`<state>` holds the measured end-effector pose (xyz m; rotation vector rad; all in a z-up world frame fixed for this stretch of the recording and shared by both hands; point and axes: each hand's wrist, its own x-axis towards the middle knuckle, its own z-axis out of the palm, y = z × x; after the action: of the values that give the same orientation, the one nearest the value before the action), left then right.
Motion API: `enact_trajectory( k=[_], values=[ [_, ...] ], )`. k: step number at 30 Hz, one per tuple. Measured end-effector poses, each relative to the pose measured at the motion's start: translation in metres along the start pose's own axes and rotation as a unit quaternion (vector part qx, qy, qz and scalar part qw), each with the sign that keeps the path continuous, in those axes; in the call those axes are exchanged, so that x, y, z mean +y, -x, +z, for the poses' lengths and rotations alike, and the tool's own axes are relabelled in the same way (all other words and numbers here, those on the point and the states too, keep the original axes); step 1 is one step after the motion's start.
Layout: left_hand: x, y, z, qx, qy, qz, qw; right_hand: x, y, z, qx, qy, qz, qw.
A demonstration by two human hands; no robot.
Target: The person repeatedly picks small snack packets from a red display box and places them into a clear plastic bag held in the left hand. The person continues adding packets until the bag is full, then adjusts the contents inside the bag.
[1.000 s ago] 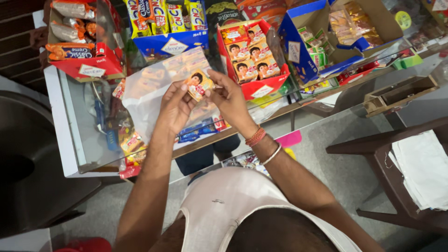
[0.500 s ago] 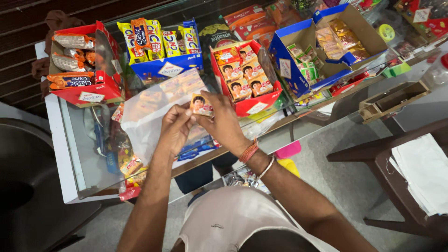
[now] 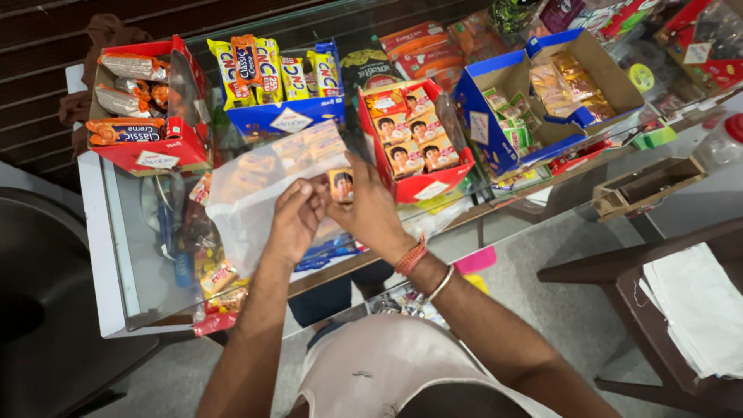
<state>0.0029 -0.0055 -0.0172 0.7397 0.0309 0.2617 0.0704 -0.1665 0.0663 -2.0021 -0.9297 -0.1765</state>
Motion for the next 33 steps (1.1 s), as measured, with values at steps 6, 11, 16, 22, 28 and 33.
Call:
enact_trajectory(
  k=[6, 11, 16, 22, 28, 33],
  values=[
    [0.007, 0.001, 0.007, -0.003, 0.072, -0.014, 0.997, 0.011, -0.011, -0.020, 0.051, -0.041, 0.015, 0.998],
    [0.006, 0.001, 0.005, -0.004, 0.048, -0.010, 0.999, 0.059, -0.051, -0.066, 0.200, 0.099, -0.106, 0.969],
    [0.004, 0.001, 0.001, -0.011, 0.040, -0.008, 0.999, 0.120, -0.081, -0.099, 0.198, 0.111, -0.021, 0.974],
    [0.006, -0.001, 0.001, -0.009, 0.039, -0.018, 0.999, 0.159, -0.096, -0.091, 0.139, 0.187, 0.050, 0.971],
    [0.006, 0.000, 0.002, -0.004, 0.039, -0.016, 0.999, 0.160, -0.104, -0.073, 0.115, 0.223, 0.029, 0.968],
    [0.006, 0.001, 0.002, -0.006, 0.042, -0.012, 0.999, 0.158, -0.100, -0.069, 0.097, 0.215, 0.018, 0.972]
  ],
)
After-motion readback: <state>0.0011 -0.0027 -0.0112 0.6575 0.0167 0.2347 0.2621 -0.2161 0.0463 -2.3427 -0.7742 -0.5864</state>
